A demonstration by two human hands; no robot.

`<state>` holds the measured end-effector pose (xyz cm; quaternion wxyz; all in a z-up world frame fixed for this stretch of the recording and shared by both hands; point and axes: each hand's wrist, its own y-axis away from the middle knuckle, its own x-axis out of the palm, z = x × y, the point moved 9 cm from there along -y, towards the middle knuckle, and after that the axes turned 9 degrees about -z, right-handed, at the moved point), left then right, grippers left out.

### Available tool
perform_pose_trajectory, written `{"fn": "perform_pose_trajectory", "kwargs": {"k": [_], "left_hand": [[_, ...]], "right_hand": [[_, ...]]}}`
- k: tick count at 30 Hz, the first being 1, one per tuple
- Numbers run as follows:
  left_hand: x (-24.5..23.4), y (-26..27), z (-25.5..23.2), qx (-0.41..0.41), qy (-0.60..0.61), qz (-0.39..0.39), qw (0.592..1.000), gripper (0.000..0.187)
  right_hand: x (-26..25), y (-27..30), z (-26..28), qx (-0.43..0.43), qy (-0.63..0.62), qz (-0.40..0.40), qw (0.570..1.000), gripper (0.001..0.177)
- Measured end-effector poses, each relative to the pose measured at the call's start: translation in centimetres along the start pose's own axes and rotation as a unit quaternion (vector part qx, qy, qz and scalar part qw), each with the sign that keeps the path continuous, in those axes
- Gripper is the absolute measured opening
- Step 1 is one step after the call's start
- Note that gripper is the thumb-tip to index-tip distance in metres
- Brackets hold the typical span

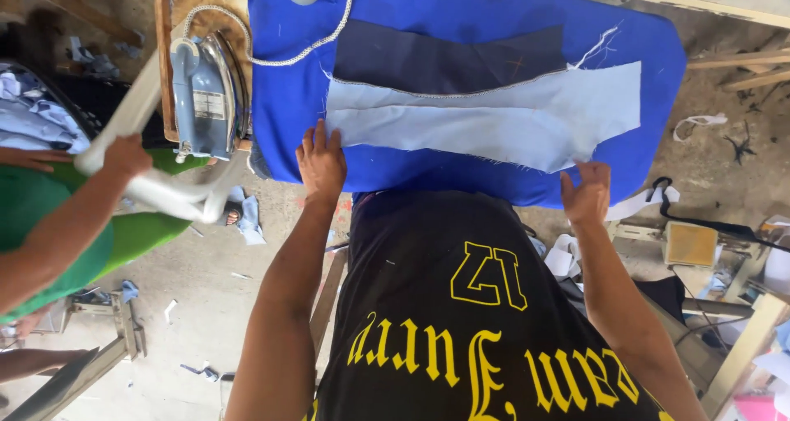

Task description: The person irons a piece of light blue fabric on a blue ironing board. They spray the fabric with water from a spray bottle and use an electric iron to smooth it out. The person repeatedly adjusts the fabric and irons different sections.

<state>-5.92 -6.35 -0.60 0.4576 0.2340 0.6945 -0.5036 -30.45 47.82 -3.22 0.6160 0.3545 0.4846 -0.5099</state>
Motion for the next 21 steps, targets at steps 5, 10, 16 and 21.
{"fn": "perform_pose_trajectory", "kwargs": {"k": [5,10,16,21], "left_hand": [[0.7,-0.1,-1.0,0.011,0.015,-0.013,1.000,0.034],[0.5,0.4,-0.2,-0.002,0.036,0.036,0.999,0.033],[-2.3,2.5,-0.9,0.001,0.066,0.079,0.995,0.040],[-2.2,2.0,-0.8,0.000,0.072,0.080,0.994,0.052]], "right_hand": [[1.7,-1.6,0.4,-0.019,-0.022,-0.011,1.000,0.052],[4.5,-0.6,-6.3,-0.012,-0.057,0.016,0.998,0.016],[0.5,4.5,-5.5,-0.027,-0.055,0.079,0.995,0.018],[-2.9,1.2,-2.1,-0.089,-0.053,-0.074,0.992,0.043]]}}
